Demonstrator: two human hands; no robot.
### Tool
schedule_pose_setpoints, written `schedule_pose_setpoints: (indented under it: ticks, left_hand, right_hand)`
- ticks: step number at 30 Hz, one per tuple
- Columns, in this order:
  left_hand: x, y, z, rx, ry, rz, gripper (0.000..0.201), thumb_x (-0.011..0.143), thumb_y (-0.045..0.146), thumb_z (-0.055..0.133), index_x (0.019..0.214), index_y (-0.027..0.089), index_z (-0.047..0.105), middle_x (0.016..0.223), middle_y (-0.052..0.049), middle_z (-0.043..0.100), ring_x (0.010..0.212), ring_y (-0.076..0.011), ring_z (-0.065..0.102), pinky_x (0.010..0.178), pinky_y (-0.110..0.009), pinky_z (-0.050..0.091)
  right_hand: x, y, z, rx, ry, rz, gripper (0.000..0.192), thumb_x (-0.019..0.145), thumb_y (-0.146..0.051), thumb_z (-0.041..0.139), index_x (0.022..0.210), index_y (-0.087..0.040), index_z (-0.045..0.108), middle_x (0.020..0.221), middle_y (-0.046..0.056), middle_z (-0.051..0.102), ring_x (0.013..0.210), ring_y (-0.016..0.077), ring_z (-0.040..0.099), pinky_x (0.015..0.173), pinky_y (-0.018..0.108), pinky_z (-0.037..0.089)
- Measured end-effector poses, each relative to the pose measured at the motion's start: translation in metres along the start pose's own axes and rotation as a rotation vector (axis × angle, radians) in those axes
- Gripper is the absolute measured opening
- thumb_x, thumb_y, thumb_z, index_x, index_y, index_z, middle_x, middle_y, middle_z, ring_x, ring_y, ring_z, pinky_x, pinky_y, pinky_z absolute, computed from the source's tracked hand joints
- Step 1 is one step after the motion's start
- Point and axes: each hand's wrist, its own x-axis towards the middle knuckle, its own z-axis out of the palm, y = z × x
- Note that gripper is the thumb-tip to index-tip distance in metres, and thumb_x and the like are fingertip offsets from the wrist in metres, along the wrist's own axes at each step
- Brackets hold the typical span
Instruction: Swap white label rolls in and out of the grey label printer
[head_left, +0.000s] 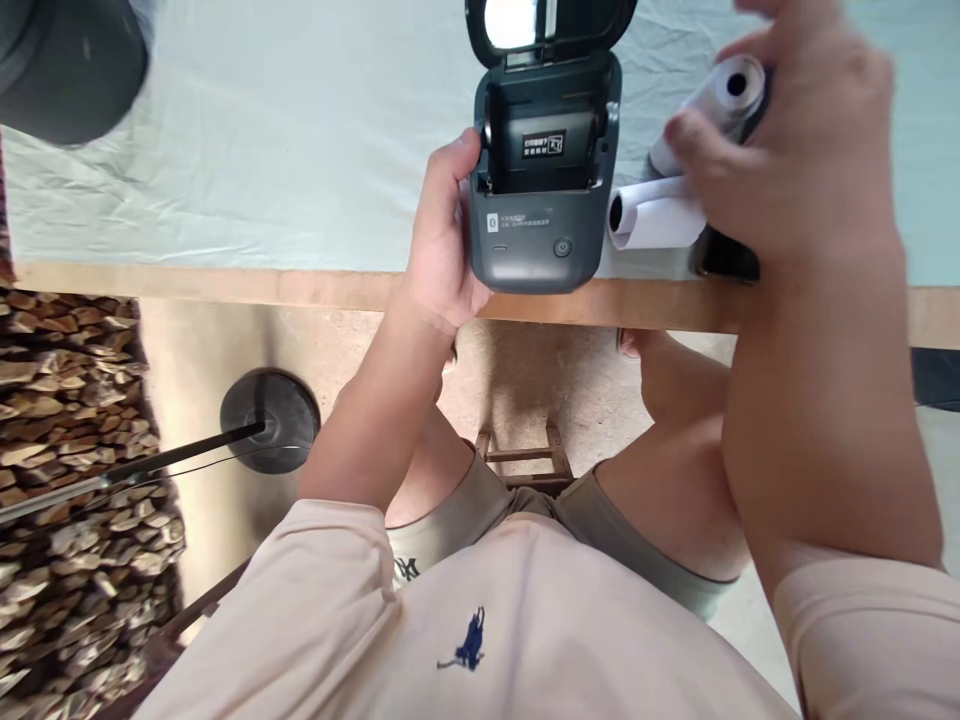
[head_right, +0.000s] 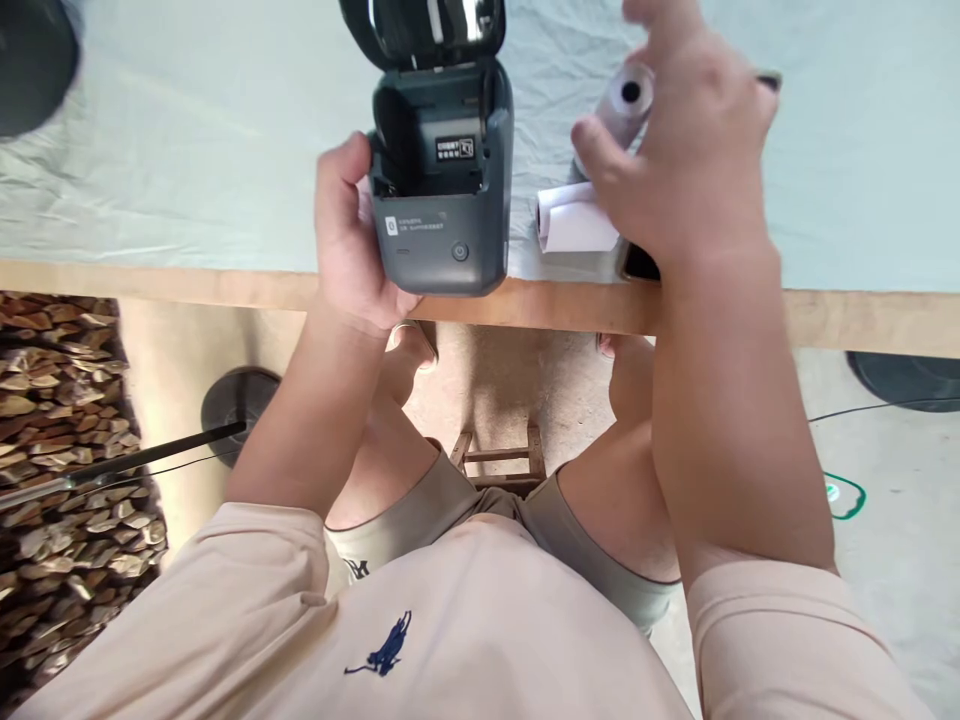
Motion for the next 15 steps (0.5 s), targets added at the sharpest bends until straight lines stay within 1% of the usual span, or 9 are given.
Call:
schedule_pose_setpoints:
  ticks: [1,3,5,6,8,10,12,13,15]
  left_hand:
    - [0.0,0.0,0.003,-0.029,-0.021,0.02,0.038,0.081,0.04,0.035,0.103,0.021,0.059,0.061,-0.002,0.059,0.081,-0.0166,0.061,0.068,-0.024,0.049]
    - [0.0,0.002,0.007,-0.091,-0.058,0.04,0.038,0.084,0.035,0.029,0.098,0.019,0.06,0.071,-0.003,0.063,0.087,-0.0164,0.06,0.073,-0.025,0.049]
    - [0.0,0.003,0.007,-0.137,-0.077,0.041,0.038,0.085,0.033,0.028,0.094,0.016,0.061,0.078,-0.004,0.064,0.093,-0.017,0.059,0.078,-0.027,0.049]
    - [0.0,0.003,0.006,-0.146,-0.076,0.026,0.037,0.084,0.033,0.03,0.093,0.015,0.061,0.079,-0.004,0.064,0.095,-0.0174,0.059,0.08,-0.028,0.049]
    - [0.0,0.004,0.002,-0.129,-0.051,-0.03,0.033,0.082,0.037,0.037,0.092,0.017,0.061,0.078,-0.004,0.065,0.096,-0.0184,0.058,0.081,-0.028,0.049]
    - [0.001,0.002,-0.002,-0.097,-0.004,-0.071,0.031,0.078,0.041,0.045,0.091,0.019,0.062,0.075,-0.003,0.065,0.096,-0.0194,0.059,0.079,-0.028,0.049]
    - [0.001,0.001,-0.003,-0.08,0.018,-0.059,0.032,0.077,0.043,0.046,0.09,0.019,0.062,0.071,-0.002,0.064,0.093,-0.0202,0.06,0.076,-0.029,0.051]
    - [0.002,0.0,-0.002,-0.078,0.015,-0.037,0.033,0.077,0.044,0.044,0.09,0.02,0.062,0.069,-0.001,0.063,0.092,-0.0203,0.061,0.074,-0.029,0.051]
    - [0.002,-0.002,0.0,-0.067,0.001,-0.013,0.033,0.079,0.044,0.039,0.088,0.022,0.062,0.066,-0.001,0.061,0.089,-0.0195,0.062,0.07,-0.028,0.052]
  right_hand:
    - [-0.002,-0.002,-0.003,0.03,0.031,-0.059,0.047,0.076,-0.035,0.041,0.121,-0.023,0.037,0.112,0.0,0.046,0.103,0.0132,0.047,0.087,0.032,0.036]
    - [-0.007,-0.006,-0.009,0.013,0.054,-0.213,0.04,0.08,-0.025,0.032,0.118,-0.022,0.04,0.111,-0.001,0.047,0.098,0.0072,0.049,0.081,0.024,0.038]
    - [-0.014,-0.011,-0.009,-0.108,-0.038,-0.328,0.04,0.075,-0.014,0.031,0.111,-0.025,0.047,0.103,-0.003,0.052,0.092,0.0065,0.05,0.08,0.024,0.039]
    - [-0.016,-0.013,-0.007,-0.192,-0.1,-0.354,0.041,0.073,-0.012,0.032,0.107,-0.028,0.049,0.102,-0.005,0.054,0.094,0.009,0.05,0.082,0.028,0.039]
    - [-0.021,-0.015,0.002,-0.295,-0.18,-0.386,0.04,0.07,-0.011,0.035,0.101,-0.031,0.052,0.104,-0.006,0.054,0.103,0.0178,0.046,0.085,0.041,0.038]
    - [-0.024,-0.016,0.011,-0.349,-0.223,-0.375,0.036,0.071,-0.015,0.036,0.099,-0.03,0.052,0.1,-0.003,0.055,0.106,0.0246,0.042,0.083,0.05,0.034]
    - [-0.026,-0.016,0.014,-0.395,-0.233,-0.345,0.033,0.071,-0.017,0.037,0.098,-0.027,0.052,0.094,0.001,0.055,0.105,0.0261,0.042,0.082,0.052,0.034]
    - [-0.026,-0.016,0.013,-0.408,-0.227,-0.329,0.032,0.071,-0.018,0.038,0.099,-0.027,0.052,0.094,0.002,0.055,0.106,0.0262,0.042,0.081,0.052,0.034]
    - [-0.027,-0.017,0.004,-0.399,-0.202,-0.317,0.034,0.073,-0.022,0.041,0.104,-0.03,0.05,0.101,0.001,0.052,0.105,0.0224,0.044,0.082,0.045,0.037]
